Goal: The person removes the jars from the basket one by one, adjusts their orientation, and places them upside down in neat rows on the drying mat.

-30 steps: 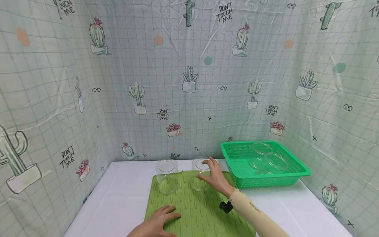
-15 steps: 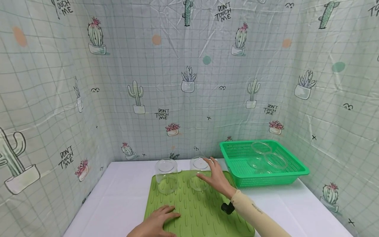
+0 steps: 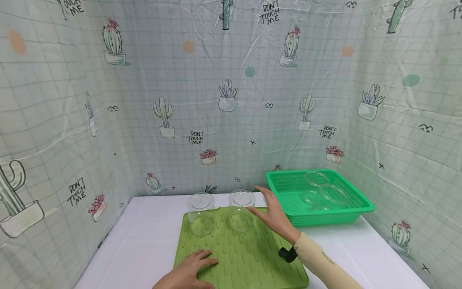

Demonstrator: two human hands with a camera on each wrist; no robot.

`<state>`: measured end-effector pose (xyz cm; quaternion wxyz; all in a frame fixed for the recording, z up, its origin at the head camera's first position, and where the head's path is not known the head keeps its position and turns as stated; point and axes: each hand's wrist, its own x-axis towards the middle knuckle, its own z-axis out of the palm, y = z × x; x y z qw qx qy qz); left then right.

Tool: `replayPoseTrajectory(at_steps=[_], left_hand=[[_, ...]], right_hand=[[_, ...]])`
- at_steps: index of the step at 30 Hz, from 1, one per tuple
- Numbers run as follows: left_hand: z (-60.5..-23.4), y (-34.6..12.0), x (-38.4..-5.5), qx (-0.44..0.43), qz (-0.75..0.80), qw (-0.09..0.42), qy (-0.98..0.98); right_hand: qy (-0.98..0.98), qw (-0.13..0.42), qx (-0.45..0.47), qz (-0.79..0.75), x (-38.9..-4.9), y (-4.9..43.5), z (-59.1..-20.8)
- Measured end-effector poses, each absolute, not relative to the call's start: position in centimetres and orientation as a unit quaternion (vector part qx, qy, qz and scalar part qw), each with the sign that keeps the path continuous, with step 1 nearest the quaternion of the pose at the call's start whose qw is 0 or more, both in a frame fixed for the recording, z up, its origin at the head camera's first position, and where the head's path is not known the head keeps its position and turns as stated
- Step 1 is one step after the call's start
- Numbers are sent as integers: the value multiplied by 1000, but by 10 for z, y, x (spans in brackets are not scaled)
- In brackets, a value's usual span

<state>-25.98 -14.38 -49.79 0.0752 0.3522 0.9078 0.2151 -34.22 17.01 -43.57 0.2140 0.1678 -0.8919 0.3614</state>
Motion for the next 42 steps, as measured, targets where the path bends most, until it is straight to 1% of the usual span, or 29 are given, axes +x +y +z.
replayPoseTrajectory(at_steps=[3, 8, 10, 13, 16, 19, 24, 27, 32, 37, 42], left_hand=[[-498, -144, -260, 352, 219, 78, 907], [-498, -144, -259, 354, 215, 67, 908], [-498, -143, -259, 354, 215, 65, 908], [-499, -143, -259, 354, 213, 66, 908], [-499, -142, -260, 358, 208, 65, 908], [-500, -142, -260, 361, 204, 61, 908], [-499, -142, -260, 358, 212, 63, 907], [-498, -143, -261, 356, 217, 67, 907], [-498, -144, -261, 353, 220, 68, 907], [-499, -143, -261, 354, 215, 64, 908], [-500, -142, -262, 357, 210, 64, 908]], right_hand=[[-891, 199, 150, 379, -339, 180, -430], [-887, 164, 84, 424, -343, 204, -421], [-884, 161, 48, 437, -347, 216, -420], [-881, 171, -9, 442, -350, 237, -419], [-884, 195, -61, 420, -350, 260, -417], [-893, 206, -99, 388, -350, 282, -415], [-923, 179, -148, 308, -348, 319, -413], [-935, 157, -170, 267, -346, 338, -414], [-944, 120, -181, 248, -345, 364, -422], [-950, 101, -186, 229, -347, 379, -430], [-951, 77, -186, 237, -352, 386, -428]])
